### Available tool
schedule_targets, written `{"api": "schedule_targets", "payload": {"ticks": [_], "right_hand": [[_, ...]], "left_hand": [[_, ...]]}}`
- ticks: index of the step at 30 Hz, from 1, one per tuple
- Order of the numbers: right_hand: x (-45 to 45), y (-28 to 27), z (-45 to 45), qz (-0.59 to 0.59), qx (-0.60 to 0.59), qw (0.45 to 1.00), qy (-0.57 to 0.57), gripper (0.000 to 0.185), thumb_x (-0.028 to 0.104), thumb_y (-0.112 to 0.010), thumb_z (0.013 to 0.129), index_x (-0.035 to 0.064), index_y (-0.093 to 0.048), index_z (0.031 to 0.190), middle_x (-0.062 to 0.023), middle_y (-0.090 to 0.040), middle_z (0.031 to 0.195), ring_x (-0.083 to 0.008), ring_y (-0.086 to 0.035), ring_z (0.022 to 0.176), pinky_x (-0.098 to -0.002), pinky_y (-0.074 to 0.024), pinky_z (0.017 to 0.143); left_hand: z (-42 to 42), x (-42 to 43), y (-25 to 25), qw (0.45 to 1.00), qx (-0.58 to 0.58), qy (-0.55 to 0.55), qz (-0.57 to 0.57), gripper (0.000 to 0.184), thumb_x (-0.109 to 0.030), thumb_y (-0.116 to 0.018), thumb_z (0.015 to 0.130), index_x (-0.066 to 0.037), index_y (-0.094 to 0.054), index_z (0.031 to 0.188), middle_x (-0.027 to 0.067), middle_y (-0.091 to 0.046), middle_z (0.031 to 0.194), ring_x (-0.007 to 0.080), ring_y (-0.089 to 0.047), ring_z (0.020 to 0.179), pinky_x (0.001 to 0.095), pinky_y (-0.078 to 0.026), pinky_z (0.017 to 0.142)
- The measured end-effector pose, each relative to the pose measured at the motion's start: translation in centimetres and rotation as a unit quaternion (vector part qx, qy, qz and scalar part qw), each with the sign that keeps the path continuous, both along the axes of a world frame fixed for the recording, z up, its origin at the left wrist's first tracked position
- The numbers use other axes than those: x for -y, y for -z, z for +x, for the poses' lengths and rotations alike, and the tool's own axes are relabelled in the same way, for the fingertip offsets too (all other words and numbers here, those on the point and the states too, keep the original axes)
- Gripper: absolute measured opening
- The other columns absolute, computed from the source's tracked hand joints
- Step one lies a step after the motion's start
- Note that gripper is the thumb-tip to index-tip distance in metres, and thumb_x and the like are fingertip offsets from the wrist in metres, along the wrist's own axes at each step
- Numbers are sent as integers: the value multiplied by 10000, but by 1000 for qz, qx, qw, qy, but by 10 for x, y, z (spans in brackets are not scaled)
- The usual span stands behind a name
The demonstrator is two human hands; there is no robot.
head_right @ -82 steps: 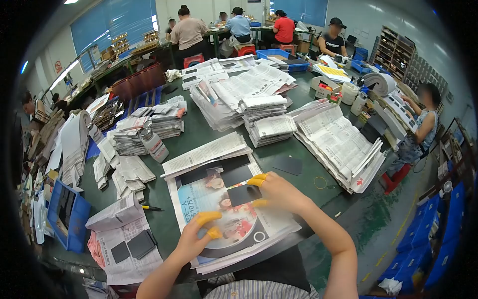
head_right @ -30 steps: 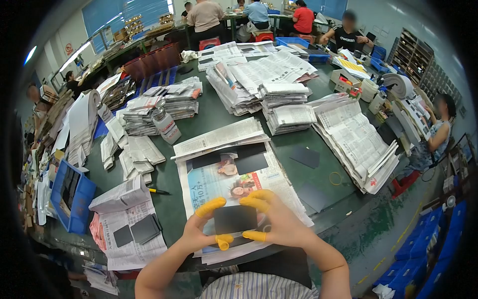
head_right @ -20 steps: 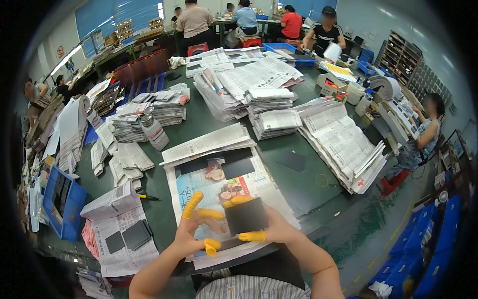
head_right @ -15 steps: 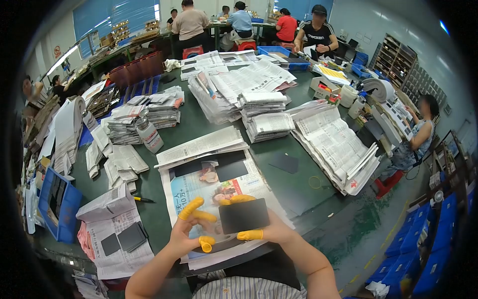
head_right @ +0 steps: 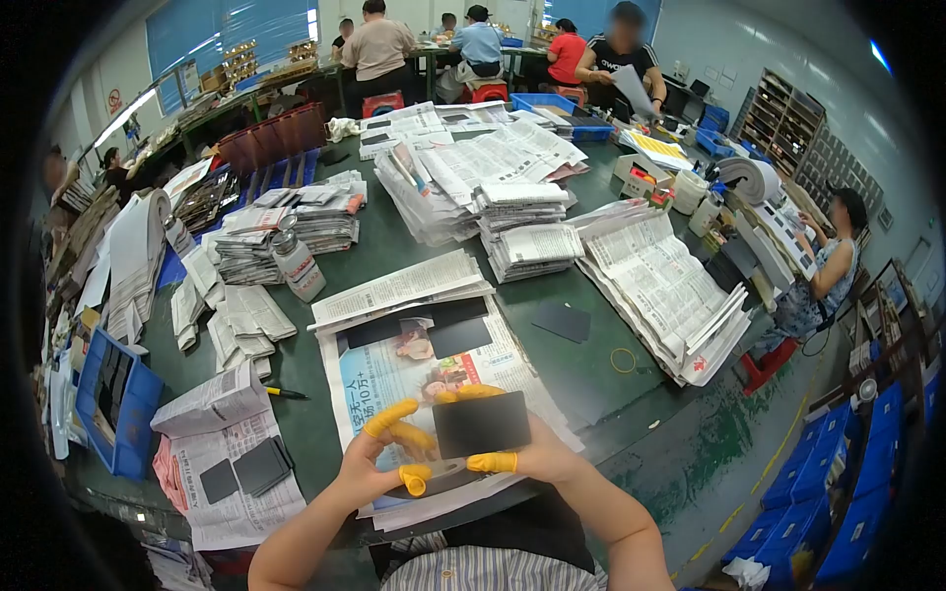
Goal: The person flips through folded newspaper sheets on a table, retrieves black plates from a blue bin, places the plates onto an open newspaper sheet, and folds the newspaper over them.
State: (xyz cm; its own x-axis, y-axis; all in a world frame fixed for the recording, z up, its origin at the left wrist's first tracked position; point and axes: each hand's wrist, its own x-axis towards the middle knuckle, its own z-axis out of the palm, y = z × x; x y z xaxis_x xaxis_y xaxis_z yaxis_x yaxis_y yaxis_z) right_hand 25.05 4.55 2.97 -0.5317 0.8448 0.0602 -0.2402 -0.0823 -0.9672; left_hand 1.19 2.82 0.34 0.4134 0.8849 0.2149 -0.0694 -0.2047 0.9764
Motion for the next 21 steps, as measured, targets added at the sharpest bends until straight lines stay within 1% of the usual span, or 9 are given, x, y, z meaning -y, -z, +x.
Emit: {"api": "schedule_targets", "payload": {"ticks": [4,8,10,14,16,17,19,21], "right_hand": [[1,3,0,13,46,999,16,717,92,-761,735,-5,-378,1333,-95,-487,1287,-169,-461,1164,-313,-369,985],[1,-5,-2,6,56,998,17,718,102,-760,737,-2,-380,1337,-94,-493,1279,-172,-464,1162,-313,-367,985],[0,-13,-5,5,46,999,17,729,101,-758,736,-2,-372,1345,-93,-492,1283,-172,-462,1166,-317,-368,985],[-1,-20,-8,4,47,999,25,754,107,-760,733,-2,-354,1359,-97,-486,1293,-174,-460,1175,-325,-366,991],[-2,-24,-11,-42,35,998,17,794,100,-755,733,0,-311,1383,-100,-473,1310,-175,-451,1192,-331,-359,1002],[-3,-24,-12,-42,35,998,15,794,100,-755,733,0,-311,1383,-100,-473,1310,-175,-451,1192,-331,-359,1002],[-3,-23,-16,-84,17,996,5,831,91,-748,736,6,-263,1405,-100,-426,1353,-171,-432,1213,-329,-349,1011],[-4,-21,-21,-71,14,997,7,839,83,-742,738,12,-247,1411,-100,-407,1365,-170,-425,1219,-328,-348,1012]], "left_hand": [[1,1,-1,1000,18,-8,-14,685,-87,-745,726,-76,-422,1330,71,-639,993,131,-601,823,294,-450,846],[0,-1,4,1000,1,-2,-17,676,-96,-741,731,-78,-430,1331,59,-636,960,127,-595,828,284,-446,838],[-1,-2,10,997,-69,-18,11,648,-101,-722,745,-78,-443,1329,39,-624,908,122,-581,820,275,-443,823],[0,-1,6,996,-86,-30,-2,602,-105,-681,773,-74,-448,1327,24,-604,871,119,-554,815,272,-437,820],[0,0,5,997,-66,-44,6,590,-101,-675,777,-71,-451,1323,32,-611,895,121,-557,829,273,-436,828],[0,1,4,997,-45,-55,13,579,-96,-668,782,-68,-454,1318,41,-618,918,123,-560,844,273,-435,836],[0,1,1,997,-38,-65,18,552,-82,-644,792,-58,-457,1311,53,-624,950,127,-567,855,275,-439,839],[-1,1,-1,996,-32,-78,23,526,-68,-619,803,-48,-460,1303,65,-630,981,132,-574,866,277,-443,842]]}}
